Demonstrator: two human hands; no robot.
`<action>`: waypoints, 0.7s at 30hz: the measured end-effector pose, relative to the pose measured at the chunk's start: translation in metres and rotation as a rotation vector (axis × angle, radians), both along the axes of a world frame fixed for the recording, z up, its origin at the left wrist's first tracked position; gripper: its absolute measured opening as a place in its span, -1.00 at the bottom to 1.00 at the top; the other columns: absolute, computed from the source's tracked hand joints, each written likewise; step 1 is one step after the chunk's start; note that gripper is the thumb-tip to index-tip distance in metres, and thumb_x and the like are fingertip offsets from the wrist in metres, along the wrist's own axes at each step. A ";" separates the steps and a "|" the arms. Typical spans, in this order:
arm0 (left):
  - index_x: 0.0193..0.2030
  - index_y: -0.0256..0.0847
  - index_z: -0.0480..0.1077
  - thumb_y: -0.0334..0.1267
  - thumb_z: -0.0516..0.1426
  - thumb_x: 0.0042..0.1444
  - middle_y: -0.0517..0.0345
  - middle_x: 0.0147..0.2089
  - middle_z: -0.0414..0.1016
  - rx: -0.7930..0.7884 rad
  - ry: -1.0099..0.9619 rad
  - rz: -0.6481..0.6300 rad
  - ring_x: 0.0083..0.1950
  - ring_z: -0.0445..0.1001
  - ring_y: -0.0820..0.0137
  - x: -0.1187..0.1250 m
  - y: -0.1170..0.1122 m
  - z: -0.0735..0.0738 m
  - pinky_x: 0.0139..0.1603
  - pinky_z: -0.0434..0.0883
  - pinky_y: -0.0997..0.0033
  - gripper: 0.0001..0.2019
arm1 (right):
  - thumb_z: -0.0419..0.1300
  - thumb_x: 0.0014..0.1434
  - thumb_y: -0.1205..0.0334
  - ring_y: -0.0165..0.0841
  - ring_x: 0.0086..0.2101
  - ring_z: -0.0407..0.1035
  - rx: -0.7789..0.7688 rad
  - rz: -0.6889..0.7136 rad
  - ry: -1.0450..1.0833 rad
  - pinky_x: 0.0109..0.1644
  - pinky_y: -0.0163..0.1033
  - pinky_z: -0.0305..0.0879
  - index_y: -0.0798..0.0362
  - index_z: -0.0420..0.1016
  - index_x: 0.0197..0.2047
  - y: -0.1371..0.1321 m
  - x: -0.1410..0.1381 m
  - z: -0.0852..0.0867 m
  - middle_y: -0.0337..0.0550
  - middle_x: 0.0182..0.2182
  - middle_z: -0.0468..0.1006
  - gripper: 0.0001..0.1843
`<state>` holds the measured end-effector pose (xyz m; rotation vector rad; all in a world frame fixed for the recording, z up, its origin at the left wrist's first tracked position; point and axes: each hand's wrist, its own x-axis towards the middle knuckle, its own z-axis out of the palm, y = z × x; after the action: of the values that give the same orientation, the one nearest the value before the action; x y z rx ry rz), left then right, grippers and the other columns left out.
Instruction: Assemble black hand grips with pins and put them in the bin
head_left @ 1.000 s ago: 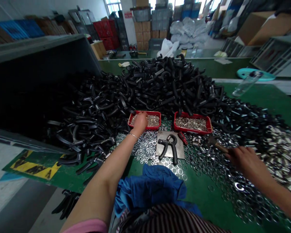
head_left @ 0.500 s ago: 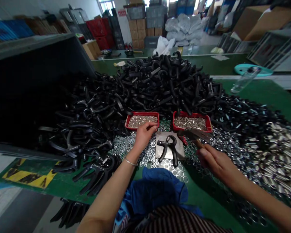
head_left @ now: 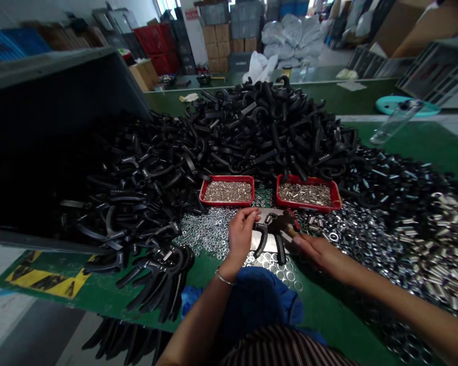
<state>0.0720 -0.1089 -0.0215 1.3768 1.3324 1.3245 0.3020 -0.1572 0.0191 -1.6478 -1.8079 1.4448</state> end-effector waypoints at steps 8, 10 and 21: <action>-0.26 -0.21 0.54 -0.35 0.13 0.27 0.07 -0.19 0.56 0.136 0.601 -0.246 -0.08 0.48 0.29 0.018 0.033 0.002 0.07 0.34 0.26 -0.85 | -0.01 0.25 -0.37 -0.53 -0.79 0.01 -0.130 -0.415 0.390 -0.78 -0.41 -0.01 0.01 0.34 -0.21 -0.013 0.008 -0.016 -0.41 -0.68 0.30 -0.44; -0.25 -0.21 0.55 -0.33 0.13 0.28 0.07 -0.19 0.58 0.124 0.662 -0.254 -0.09 0.48 0.29 0.024 0.038 0.002 0.07 0.32 0.25 -0.84 | 0.01 0.24 -0.37 -0.53 -0.80 0.01 -0.141 -0.456 0.413 -0.79 -0.42 -0.01 0.01 0.33 -0.22 -0.018 0.012 -0.019 -0.40 -0.69 0.31 -0.44; -0.22 -0.22 0.55 -0.33 0.10 0.29 0.02 -0.17 0.58 0.117 0.785 -0.250 -0.06 0.49 0.26 0.032 0.045 -0.009 0.08 0.30 0.23 -0.82 | 0.00 0.27 -0.33 -0.57 -0.80 -0.02 -0.171 -0.469 0.482 -0.80 -0.45 -0.01 0.03 0.34 -0.20 -0.031 0.021 -0.033 -0.41 -0.68 0.32 -0.46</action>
<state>0.1039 -0.0636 -0.0302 2.1941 1.5022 0.7086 0.3227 -0.1879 -0.0137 -1.4921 -0.9871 1.6179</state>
